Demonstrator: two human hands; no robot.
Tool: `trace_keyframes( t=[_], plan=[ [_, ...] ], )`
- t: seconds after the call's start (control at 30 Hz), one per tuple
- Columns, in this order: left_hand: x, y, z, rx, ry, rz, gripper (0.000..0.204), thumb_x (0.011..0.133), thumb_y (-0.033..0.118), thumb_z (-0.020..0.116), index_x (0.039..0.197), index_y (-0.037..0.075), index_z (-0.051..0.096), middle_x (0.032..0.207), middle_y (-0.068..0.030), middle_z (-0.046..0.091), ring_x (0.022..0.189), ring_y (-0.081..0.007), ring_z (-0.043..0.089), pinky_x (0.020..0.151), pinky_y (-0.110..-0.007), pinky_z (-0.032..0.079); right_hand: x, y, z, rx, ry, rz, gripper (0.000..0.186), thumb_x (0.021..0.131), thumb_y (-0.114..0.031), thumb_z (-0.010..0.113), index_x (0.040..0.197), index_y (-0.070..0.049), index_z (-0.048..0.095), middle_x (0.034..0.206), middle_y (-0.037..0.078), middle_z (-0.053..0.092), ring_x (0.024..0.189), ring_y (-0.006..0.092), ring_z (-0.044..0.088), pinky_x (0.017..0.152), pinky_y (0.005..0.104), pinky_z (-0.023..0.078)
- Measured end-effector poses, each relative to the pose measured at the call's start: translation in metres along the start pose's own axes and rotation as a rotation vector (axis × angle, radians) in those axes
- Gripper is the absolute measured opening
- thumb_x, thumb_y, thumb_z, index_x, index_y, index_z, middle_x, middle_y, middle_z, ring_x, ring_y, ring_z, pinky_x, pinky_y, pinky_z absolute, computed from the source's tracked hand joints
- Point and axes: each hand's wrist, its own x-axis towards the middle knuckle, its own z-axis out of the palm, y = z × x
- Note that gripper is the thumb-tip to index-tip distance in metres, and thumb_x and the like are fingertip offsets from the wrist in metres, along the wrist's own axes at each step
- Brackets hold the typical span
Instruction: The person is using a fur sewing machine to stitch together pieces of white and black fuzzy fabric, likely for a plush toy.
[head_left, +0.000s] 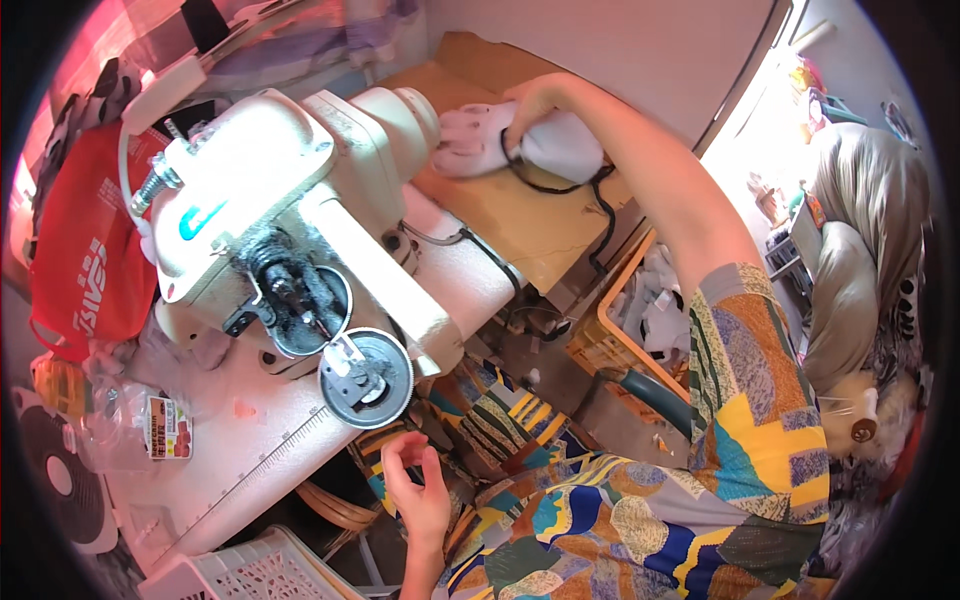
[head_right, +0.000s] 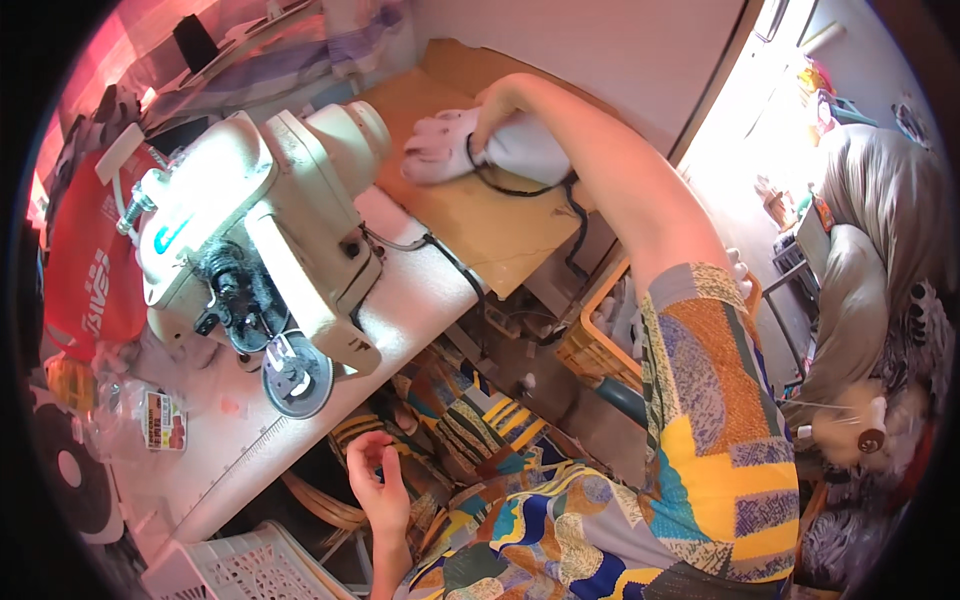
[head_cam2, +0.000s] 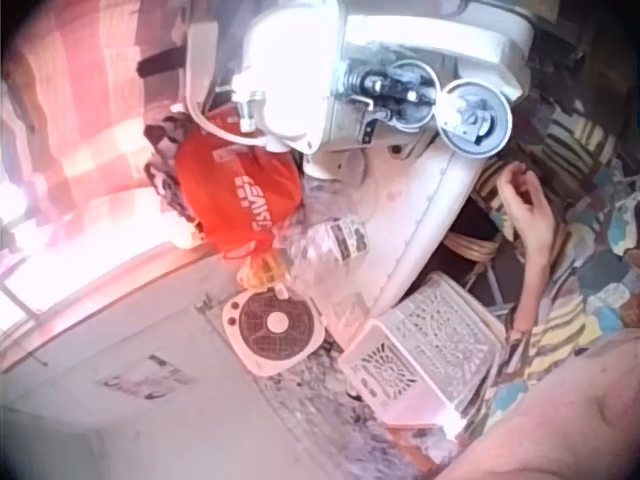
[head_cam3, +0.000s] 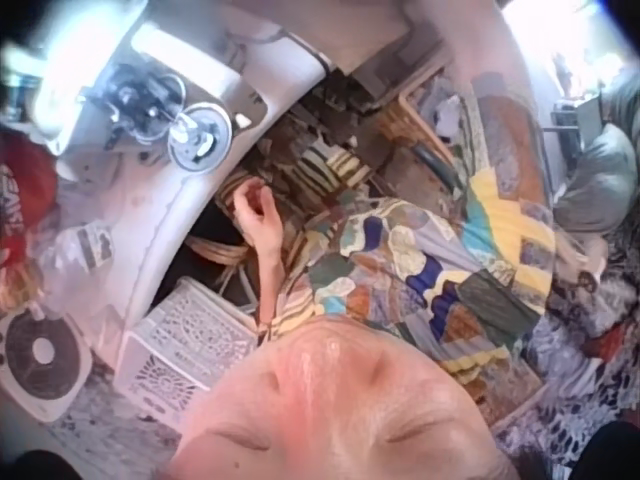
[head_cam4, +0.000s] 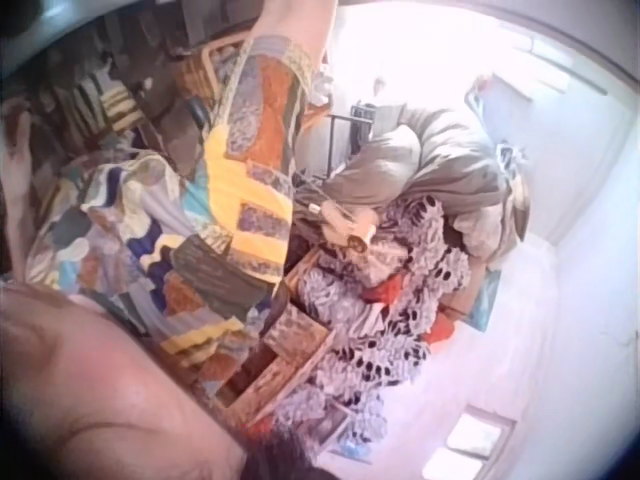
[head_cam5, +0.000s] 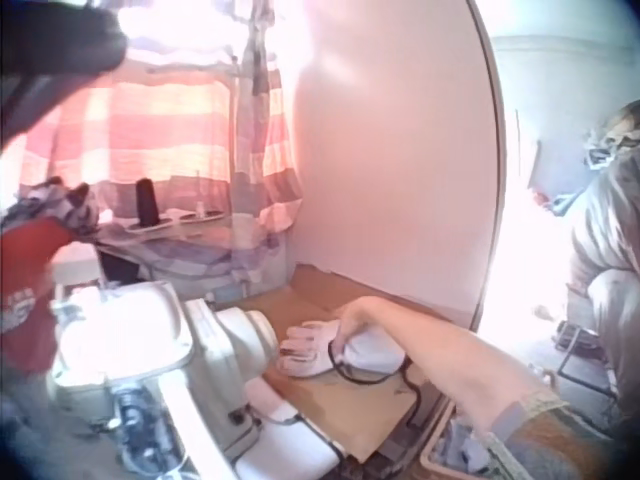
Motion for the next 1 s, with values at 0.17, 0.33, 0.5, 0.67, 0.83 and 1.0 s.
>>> trace_keyframes(
  t=[0.17,0.33,0.5,0.67,0.83,1.0],
  plan=[
    [0.002,0.001,0.0,0.021,-0.027,-0.012,0.016,0.088,0.003,0.059,0.104,0.001,0.057,0.095,-0.0059,0.06,0.08,-0.0124,0.054,0.075,-0.026,0.044,-0.004,0.012,-0.031,0.492,0.281,-0.284,0.077,0.062,-0.012,0.083,0.131,-0.005,0.048,0.119,0.013,0.059,0.11,0.0263,0.057,0.092,0.0401,0.05],
    [0.003,0.0,0.003,0.038,-0.058,0.029,0.017,0.086,0.001,0.061,0.102,0.0,0.058,0.091,-0.0078,0.059,0.075,-0.0151,0.055,0.07,-0.028,0.045,-0.02,0.02,-0.061,0.442,0.168,-0.459,0.064,0.071,-0.006,0.072,0.13,-0.003,0.049,0.115,0.008,0.058,0.104,0.0192,0.056,0.095,0.0322,0.045],
    [0.005,0.001,0.007,0.027,-0.086,0.077,0.014,0.086,0.0,0.059,0.1,0.001,0.059,0.09,-0.0064,0.058,0.075,-0.0135,0.055,0.07,-0.026,0.045,-0.029,0.003,-0.073,0.265,0.182,-0.249,0.058,0.081,-0.038,0.07,0.128,-0.007,0.054,0.115,0.009,0.058,0.111,0.0201,0.056,0.092,0.0337,0.044],
    [0.003,0.003,0.006,0.014,-0.093,0.075,0.013,0.085,0.0,0.059,0.099,0.001,0.059,0.089,-0.0057,0.058,0.074,-0.0126,0.055,0.068,-0.025,0.045,-0.002,-0.025,-0.037,0.055,0.15,-0.299,0.064,0.08,-0.055,0.066,0.119,-0.005,0.061,0.112,0.015,0.064,0.104,0.025,0.061,0.087,0.0379,0.048],
    [0.0,0.001,0.003,0.033,-0.093,0.066,0.013,0.085,0.0,0.06,0.098,0.001,0.059,0.088,-0.006,0.058,0.073,-0.0127,0.055,0.067,-0.025,0.045,-0.003,-0.049,-0.001,0.074,0.39,-0.353,0.052,0.088,-0.047,0.06,0.112,-0.001,0.065,0.11,0.021,0.066,0.098,0.0273,0.064,0.083,0.0393,0.05],
    [-0.001,0.002,0.002,0.042,-0.085,0.07,0.012,0.085,0.001,0.06,0.097,0.001,0.059,0.088,-0.0064,0.057,0.073,-0.0134,0.054,0.067,-0.025,0.044,0.031,-0.022,-0.056,0.828,0.659,-0.346,0.034,0.095,-0.029,0.054,0.112,-0.002,0.064,0.105,0.015,0.068,0.099,0.0245,0.064,0.082,0.0382,0.05]
  ],
)
